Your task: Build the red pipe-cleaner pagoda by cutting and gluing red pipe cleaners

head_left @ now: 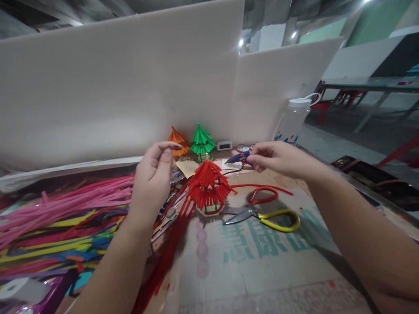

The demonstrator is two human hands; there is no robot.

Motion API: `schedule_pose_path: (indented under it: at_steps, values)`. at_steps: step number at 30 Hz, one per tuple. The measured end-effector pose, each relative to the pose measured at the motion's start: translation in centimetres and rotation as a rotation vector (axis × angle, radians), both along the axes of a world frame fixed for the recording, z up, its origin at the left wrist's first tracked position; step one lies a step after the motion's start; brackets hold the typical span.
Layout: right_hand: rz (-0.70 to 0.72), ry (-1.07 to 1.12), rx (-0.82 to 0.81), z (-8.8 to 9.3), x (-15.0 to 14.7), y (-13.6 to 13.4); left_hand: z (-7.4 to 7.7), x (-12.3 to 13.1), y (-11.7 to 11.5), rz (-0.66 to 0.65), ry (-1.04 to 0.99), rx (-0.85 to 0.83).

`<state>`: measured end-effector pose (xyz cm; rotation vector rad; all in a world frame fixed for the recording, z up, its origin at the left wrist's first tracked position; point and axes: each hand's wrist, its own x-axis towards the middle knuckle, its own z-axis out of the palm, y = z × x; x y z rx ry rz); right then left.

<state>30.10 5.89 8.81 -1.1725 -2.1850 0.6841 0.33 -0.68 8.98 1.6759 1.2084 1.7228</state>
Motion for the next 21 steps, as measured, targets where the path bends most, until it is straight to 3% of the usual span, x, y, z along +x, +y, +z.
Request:
schedule_pose_path:
  at_steps: [2,4,9,12,16,21]
  values:
    - [-0.266,-0.257,0.074,-1.0,2.8,2.9,-0.2,-0.6,0.5,0.133,0.125,0.035]
    - [-0.394,-0.273,0.125,-3.0,4.3,5.3,-0.6,-0.5,1.1,0.166,0.228,0.003]
    - [-0.316,-0.169,0.074,-8.8,3.3,8.8,-1.5,0.7,1.5,0.198,0.261,-0.083]
    - [-0.276,-0.088,0.072,-11.0,2.1,9.6,-1.5,0.7,1.6,0.186,0.291,-0.057]
    - [-0.326,-0.024,0.067,-12.3,1.3,10.0,-1.5,0.4,1.7,0.181,0.284,-0.019]
    - [-0.386,0.09,0.061,-11.6,1.1,9.6,-1.5,0.1,1.8,0.135,0.32,-0.065]
